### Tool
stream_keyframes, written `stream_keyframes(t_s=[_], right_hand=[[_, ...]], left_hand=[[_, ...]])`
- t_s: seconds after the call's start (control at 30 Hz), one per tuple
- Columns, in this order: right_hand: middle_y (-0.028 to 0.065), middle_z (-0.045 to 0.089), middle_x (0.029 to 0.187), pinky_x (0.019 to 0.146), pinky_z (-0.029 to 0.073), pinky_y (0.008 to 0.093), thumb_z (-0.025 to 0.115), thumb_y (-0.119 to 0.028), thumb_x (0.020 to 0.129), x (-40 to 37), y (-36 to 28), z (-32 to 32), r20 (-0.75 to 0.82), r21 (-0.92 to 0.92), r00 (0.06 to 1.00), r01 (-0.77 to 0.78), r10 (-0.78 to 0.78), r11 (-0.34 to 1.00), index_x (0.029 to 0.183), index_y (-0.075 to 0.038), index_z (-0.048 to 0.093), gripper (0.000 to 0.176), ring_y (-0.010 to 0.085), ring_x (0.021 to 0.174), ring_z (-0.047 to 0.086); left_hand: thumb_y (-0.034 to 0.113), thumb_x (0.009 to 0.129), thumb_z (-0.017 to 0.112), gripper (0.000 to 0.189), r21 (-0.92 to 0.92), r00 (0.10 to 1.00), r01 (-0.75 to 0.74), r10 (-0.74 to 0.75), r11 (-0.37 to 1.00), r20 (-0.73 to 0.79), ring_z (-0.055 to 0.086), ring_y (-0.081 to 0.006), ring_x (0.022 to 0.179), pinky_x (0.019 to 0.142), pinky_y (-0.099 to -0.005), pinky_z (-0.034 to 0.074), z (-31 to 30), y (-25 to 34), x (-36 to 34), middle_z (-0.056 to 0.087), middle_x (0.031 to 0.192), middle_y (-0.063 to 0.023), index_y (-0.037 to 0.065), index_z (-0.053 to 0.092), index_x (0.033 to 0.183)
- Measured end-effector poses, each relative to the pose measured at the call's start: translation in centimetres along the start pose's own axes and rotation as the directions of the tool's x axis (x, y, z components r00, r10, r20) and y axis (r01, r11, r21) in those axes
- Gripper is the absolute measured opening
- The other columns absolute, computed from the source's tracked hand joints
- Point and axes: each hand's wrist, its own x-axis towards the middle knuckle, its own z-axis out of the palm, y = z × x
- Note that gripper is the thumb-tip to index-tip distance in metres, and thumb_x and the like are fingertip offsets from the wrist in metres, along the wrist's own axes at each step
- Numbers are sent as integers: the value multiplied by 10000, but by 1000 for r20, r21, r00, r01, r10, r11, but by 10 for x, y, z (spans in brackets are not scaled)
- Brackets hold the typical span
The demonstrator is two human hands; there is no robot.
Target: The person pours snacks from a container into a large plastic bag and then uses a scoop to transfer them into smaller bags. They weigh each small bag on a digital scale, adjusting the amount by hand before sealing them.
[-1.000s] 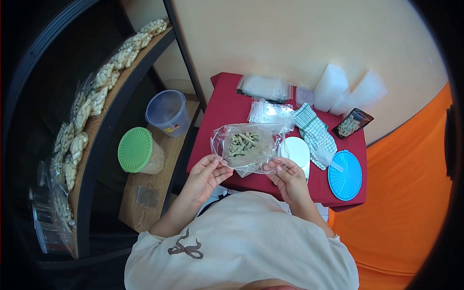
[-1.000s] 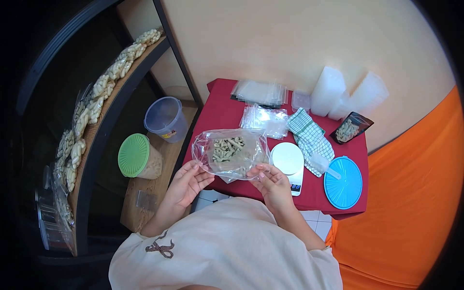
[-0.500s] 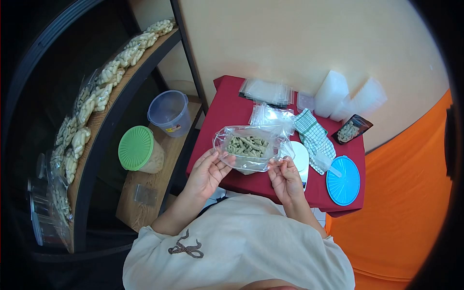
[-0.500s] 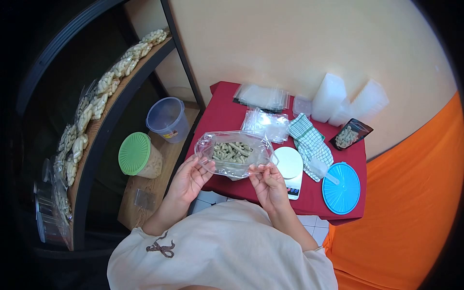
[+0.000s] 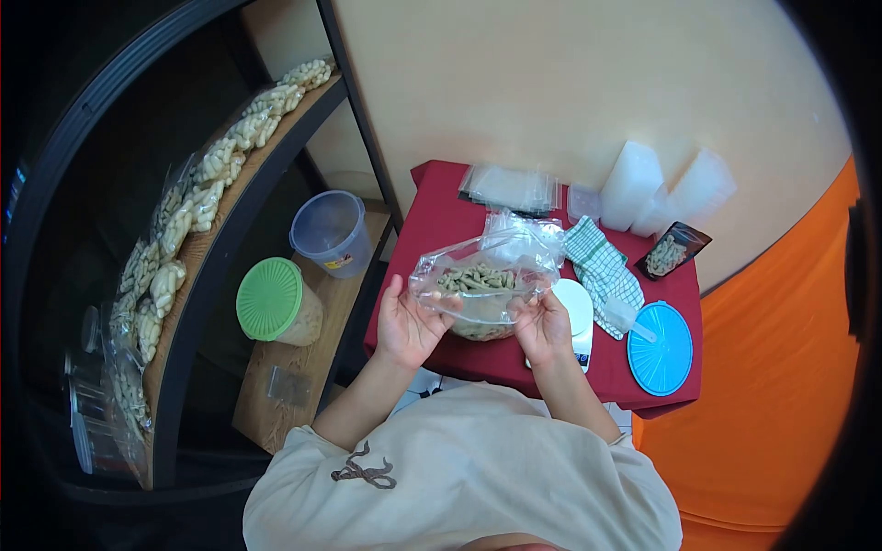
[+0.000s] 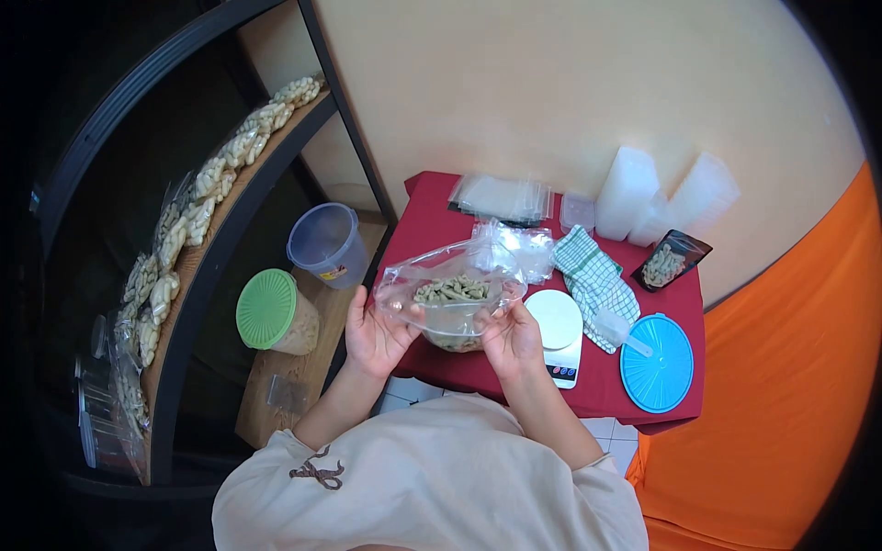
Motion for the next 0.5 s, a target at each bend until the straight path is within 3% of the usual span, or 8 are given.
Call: stream_keyframes(t_s=[0.03, 0.13, 0.17, 0.2, 0.27, 0.3, 0.47, 0.5], right_hand=[[11, 576, 917, 750, 481, 313, 418, -94, 937, 1, -1, 3, 7, -3, 1000, 4, -4, 1000, 1022, -78, 503, 120, 138, 751, 567], [10, 580, 925, 726, 475, 315, 398, -100, 937, -6, -1, 16, -152, -133, 985, 59, -79, 989, 1044, -95, 492, 142, 136, 739, 556], [13, 579, 929, 732, 470, 323, 416, -118, 939, -11, -1, 20, -303, -270, 946, 34, -119, 962, 1044, -104, 495, 132, 150, 771, 563], [15, 578, 933, 738, 464, 330, 435, -135, 941, -16, -2, 25, -441, -396, 880, -16, -175, 918, 1044, -113, 498, 123, 163, 804, 569], [16, 578, 944, 748, 474, 337, 435, -120, 937, -26, 1, 50, -538, -431, 825, -96, -170, 897, 1033, -123, 505, 119, 164, 809, 573], [18, 579, 955, 758, 484, 344, 435, -105, 934, -29, 1, 57, -621, -457, 765, -175, -172, 872, 1023, -132, 513, 121, 165, 815, 576], [59, 577, 917, 848, 505, 387, 431, 74, 851, -54, -16, 26, -486, -314, 874, -178, 3, 933, 1079, -90, 493, 288, 187, 867, 589], [55, 578, 907, 877, 501, 397, 443, 104, 833, -55, -17, 25, -468, -286, 884, -175, 22, 942, 1069, -91, 500, 311, 192, 878, 590]], left_hand=[[421, 926, 420, 395, 8, 999, 1, -2, 1000, 52, 572, -299, 1001, 896, -444, 443, -3, -2, 1, 617, 1067, -118, 80, 581, 1043], [503, 913, 376, 473, 23, 983, 25, -28, 999, 183, 586, -285, 988, 879, -446, 454, -19, 0, 1, 622, 1024, -103, 80, 581, 967], [486, 906, 400, 426, 159, 999, -14, 18, 987, -27, 605, -252, 913, 867, -448, 466, -20, 3, -7, 619, 960, -84, 97, 574, 901], [486, 906, 400, 426, 155, 999, -11, 16, 988, -32, 605, -252, 913, 867, -448, 466, -17, 4, -9, 619, 960, -84, 97, 574, 901], [421, 902, 467, 337, 225, 919, 15, 75, 974, -388, 602, -216, 843, 849, -446, 482, -16, 7, -14, 602, 878, -66, 105, 580, 881], [371, 891, 513, 271, 206, 907, 46, 45, 977, -418, 587, -195, 786, 850, -451, 489, -22, 9, -18, 585, 838, -52, 108, 577, 899], [345, 894, 512, 257, 187, 904, 233, -142, 954, -404, 574, -192, 800, 852, -447, 488, -30, 13, -38, 568, 813, -36, 99, 586, 913], [327, 905, 496, 263, 75, 951, 176, -150, 981, -271, 567, -199, 801, 866, -445, 481, -32, 13, -38, 555, 817, -40, 81, 567, 962]])
